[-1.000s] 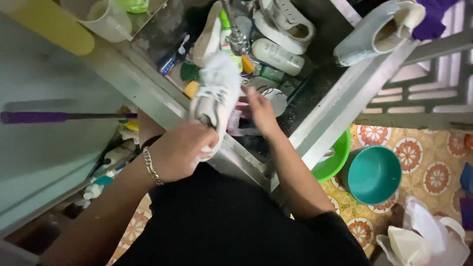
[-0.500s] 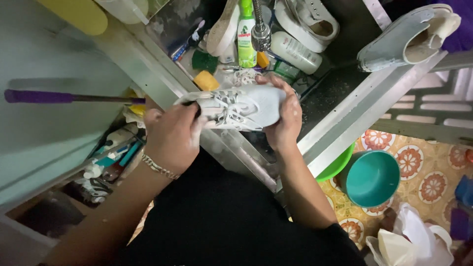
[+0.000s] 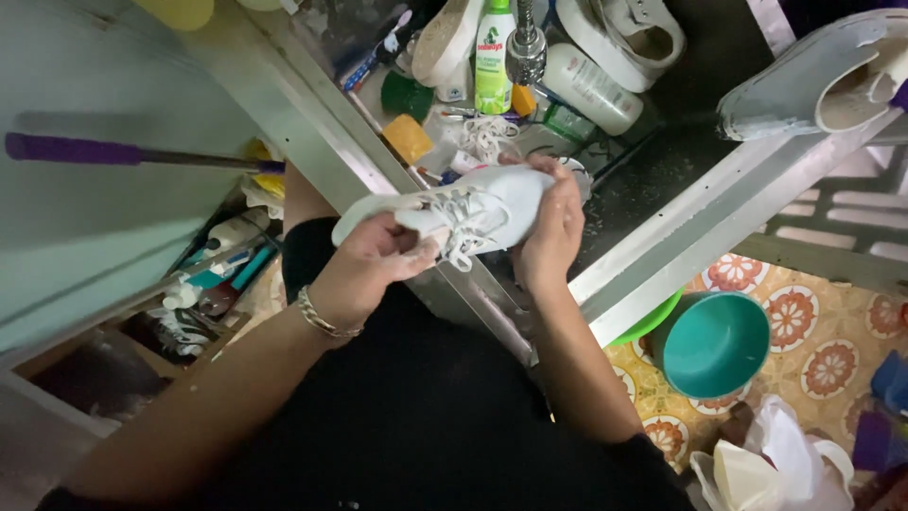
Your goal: Hand-washing white sneakers in a sink using a scrub brush, soap, and water.
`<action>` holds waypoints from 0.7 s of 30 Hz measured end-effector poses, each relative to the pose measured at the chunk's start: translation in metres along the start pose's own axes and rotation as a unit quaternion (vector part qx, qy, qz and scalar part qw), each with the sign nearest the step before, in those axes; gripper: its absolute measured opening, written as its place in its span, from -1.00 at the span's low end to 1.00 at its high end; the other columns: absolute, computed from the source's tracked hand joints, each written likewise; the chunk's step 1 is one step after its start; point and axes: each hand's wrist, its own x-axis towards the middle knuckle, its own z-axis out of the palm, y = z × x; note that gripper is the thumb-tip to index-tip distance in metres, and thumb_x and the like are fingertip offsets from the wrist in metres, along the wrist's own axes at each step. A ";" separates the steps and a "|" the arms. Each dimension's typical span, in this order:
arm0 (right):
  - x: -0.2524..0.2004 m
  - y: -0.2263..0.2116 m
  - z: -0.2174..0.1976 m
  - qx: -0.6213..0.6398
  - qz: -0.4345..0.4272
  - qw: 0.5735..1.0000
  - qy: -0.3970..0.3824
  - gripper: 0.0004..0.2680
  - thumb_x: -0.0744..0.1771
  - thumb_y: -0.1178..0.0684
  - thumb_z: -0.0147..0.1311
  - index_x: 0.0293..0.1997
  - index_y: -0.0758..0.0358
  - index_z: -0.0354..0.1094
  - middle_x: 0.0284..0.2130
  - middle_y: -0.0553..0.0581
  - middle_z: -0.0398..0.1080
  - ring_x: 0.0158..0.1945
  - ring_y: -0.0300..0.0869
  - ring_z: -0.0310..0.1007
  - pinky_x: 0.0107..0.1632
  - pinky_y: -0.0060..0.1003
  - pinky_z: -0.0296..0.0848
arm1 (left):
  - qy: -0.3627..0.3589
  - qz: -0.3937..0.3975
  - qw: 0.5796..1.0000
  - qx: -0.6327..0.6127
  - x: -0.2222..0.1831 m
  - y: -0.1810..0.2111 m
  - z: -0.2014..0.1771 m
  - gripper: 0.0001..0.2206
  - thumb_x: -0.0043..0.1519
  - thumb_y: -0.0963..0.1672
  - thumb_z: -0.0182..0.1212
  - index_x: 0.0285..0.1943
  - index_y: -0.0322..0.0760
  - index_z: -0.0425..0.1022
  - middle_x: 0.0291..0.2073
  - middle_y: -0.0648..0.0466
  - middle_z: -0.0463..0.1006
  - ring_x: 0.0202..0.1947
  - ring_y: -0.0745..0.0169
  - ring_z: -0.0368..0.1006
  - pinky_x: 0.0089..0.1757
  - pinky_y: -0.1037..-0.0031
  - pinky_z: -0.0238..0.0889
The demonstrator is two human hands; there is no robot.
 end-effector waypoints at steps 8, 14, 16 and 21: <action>0.039 0.003 0.016 0.048 0.213 0.975 -0.033 -0.35 0.52 -0.69 -0.24 0.27 0.17 0.52 0.05 0.38 0.78 -0.02 -0.06 0.89 0.04 -0.07 0.89 | 0.076 -0.118 0.986 -0.093 0.025 -0.018 0.012 -0.53 0.41 0.00 0.68 0.23 -0.53 0.70 -0.16 -0.07 0.80 -0.23 0.20 0.74 -0.26 0.30 0.71; 0.157 0.173 -0.065 -0.182 0.247 0.952 0.019 -0.65 0.53 -0.23 0.37 0.17 0.34 0.68 -0.01 0.37 0.80 0.13 0.12 0.82 0.31 0.14 0.80 | 0.133 -0.104 0.985 -0.040 0.052 -0.057 -0.004 -0.68 0.42 -0.05 0.72 0.02 -0.48 0.82 -0.27 -0.13 0.84 -0.38 0.02 0.80 -0.39 0.18 0.71; 0.190 0.210 -0.053 -0.363 0.167 0.916 0.027 -0.47 0.36 -0.30 0.71 0.35 0.19 0.60 0.10 0.37 0.78 0.28 0.25 0.83 0.31 0.35 0.73 | 0.175 -0.145 0.966 -0.123 0.044 -0.041 0.015 -0.57 0.22 -0.12 0.86 0.07 -0.59 0.76 -0.17 -0.19 0.83 -0.20 -0.02 0.75 -0.29 -0.04 0.68; 0.287 0.317 -0.053 -0.369 -0.024 0.928 -0.038 -0.58 0.34 -0.25 0.66 0.19 0.07 0.53 -0.05 0.02 0.69 0.01 -0.18 0.65 0.02 -0.11 0.64 | 0.085 -0.022 0.990 0.108 0.051 -0.140 -0.052 -0.54 0.37 -0.22 0.59 0.49 -0.17 0.70 0.45 -0.17 0.60 0.40 -0.11 0.61 0.33 0.23 0.40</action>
